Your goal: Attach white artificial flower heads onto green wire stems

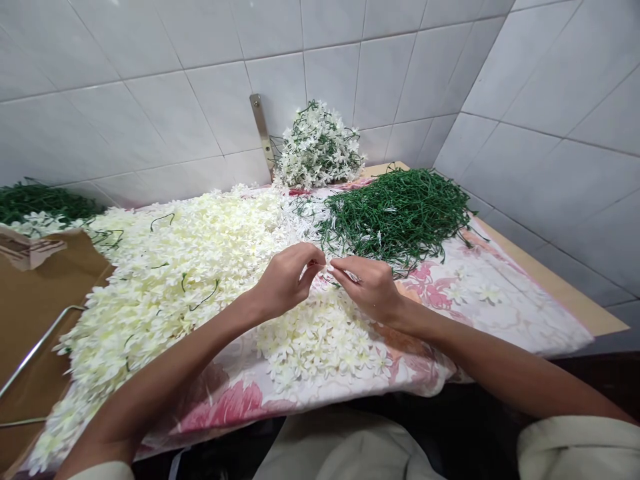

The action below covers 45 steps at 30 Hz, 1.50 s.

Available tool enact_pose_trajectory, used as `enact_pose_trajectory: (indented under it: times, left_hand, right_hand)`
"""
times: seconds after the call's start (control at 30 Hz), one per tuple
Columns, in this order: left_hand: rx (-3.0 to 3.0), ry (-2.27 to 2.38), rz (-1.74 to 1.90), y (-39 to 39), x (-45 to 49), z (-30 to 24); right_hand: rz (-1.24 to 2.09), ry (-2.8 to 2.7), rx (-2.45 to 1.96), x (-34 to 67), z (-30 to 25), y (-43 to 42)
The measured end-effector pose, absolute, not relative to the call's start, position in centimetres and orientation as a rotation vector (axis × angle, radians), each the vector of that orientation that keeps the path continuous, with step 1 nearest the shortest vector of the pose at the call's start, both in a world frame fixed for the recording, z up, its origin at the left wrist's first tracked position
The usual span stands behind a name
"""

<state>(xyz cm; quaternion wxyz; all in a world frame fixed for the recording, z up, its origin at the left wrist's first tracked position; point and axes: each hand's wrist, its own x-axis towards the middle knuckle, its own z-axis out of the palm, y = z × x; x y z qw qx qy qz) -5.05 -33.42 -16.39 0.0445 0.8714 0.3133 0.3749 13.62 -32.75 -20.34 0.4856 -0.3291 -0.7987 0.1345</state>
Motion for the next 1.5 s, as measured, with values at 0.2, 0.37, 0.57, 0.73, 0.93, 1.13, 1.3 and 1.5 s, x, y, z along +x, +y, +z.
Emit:
enact_pose_trajectory:
  times: [0.2,0.37,0.57,0.73,0.93,1.13,1.3,1.5]
  left_hand:
    - [2.462,1.051,1.115,-33.4,-5.0,-16.1]
    - [2.32,1.096,1.116,-33.5,-4.6,-16.6]
    - [2.272,1.11,1.164,-33.7,-4.1,-17.4]
    - [2.045,1.115,1.102,-33.4,-4.1,-17.1]
    - [2.005,1.088,1.047,-33.4,-4.9,-15.6]
    - [2.092,1.126,1.018,-33.4,-5.7,-14.8]
    - [2.23,1.148,0.927,-32.8,-5.9,-15.1]
    - [2.373,1.214,0.763,-32.1,-6.0,-16.4]
  right_hand:
    - [0.276,-1.961,-0.808,13.7,-20.1,-32.9]
    - [0.231,-1.987,-0.803,13.6,-20.5,-32.8]
    - [0.179,-2.027,-0.85,13.5,-21.3,-32.7]
    - [0.04,-2.101,-0.778,13.9,-20.8,-32.3]
    - [-0.024,-2.057,-0.906,16.2,-17.6,-33.2]
    - [-0.202,-1.513,-1.335,24.4,-19.6,-36.2]
    - [-0.279,-1.294,-1.72,30.3,-23.9,-38.9]
    - [-0.369,-1.593,-1.863,31.5,-25.6,-39.9]
